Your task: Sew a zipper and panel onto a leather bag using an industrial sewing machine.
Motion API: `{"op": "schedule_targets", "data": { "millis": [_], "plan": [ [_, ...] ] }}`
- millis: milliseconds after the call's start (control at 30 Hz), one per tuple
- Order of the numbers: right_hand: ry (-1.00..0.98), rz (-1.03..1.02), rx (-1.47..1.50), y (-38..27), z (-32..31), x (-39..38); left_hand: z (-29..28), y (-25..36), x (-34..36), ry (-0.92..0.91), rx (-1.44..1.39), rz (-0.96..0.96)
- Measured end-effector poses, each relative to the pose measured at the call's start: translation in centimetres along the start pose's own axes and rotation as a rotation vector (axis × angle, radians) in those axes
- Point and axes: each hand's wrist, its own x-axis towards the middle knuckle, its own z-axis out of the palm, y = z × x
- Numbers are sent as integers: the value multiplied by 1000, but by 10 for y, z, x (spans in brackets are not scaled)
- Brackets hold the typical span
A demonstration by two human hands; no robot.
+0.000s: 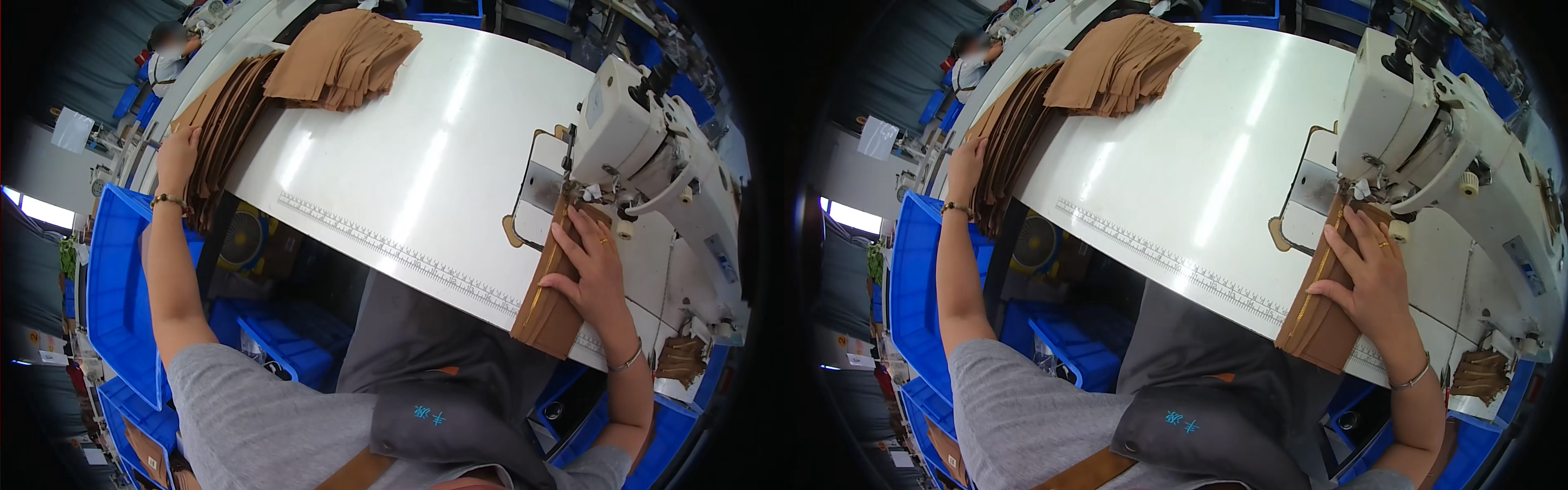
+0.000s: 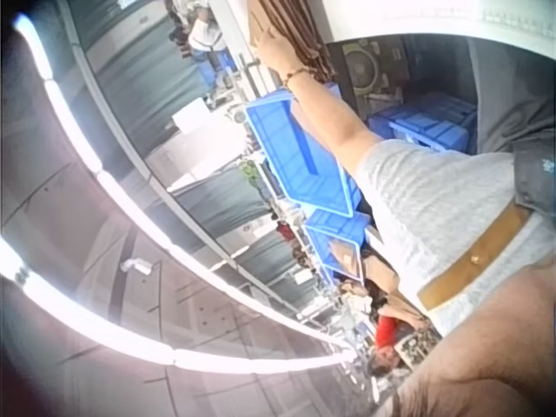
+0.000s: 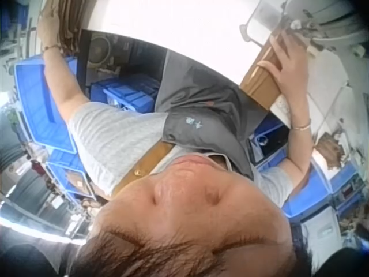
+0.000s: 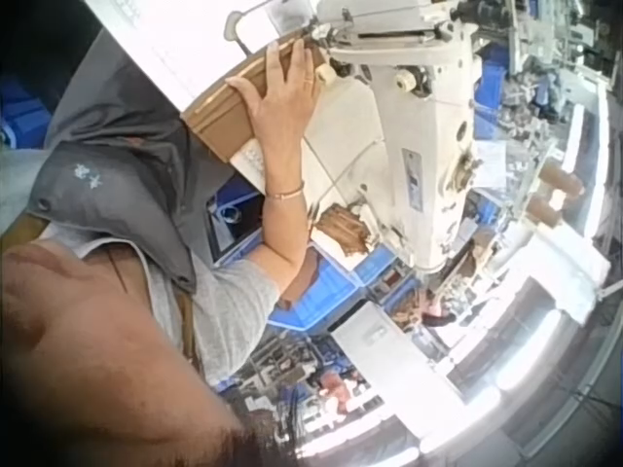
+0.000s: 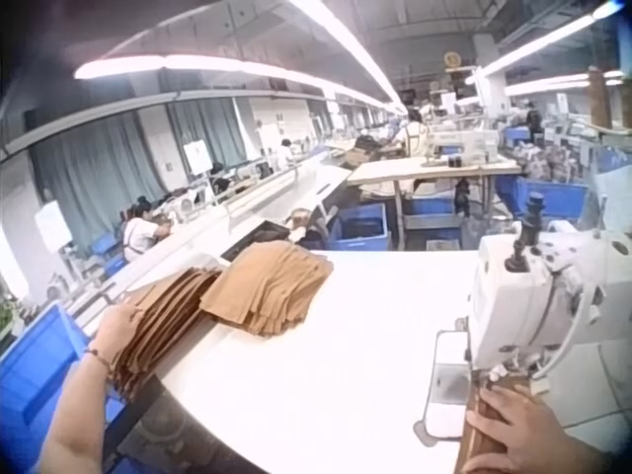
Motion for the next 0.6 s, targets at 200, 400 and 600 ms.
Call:
{"op": "schedule_targets", "data": {
  "millis": [200, 400, 600],
  "plan": [
    [4, -2, 0, -2, -2, 1, -8, 1, 5, -24, 153, 15],
    [-14, 17, 6, -3, -5, 2, -88, 58, 17, 133, 202, 21],
    [-17, 25, -36, -1, -1, -1, -136, 218, -77, -598, -966, 279]
  ]
}}
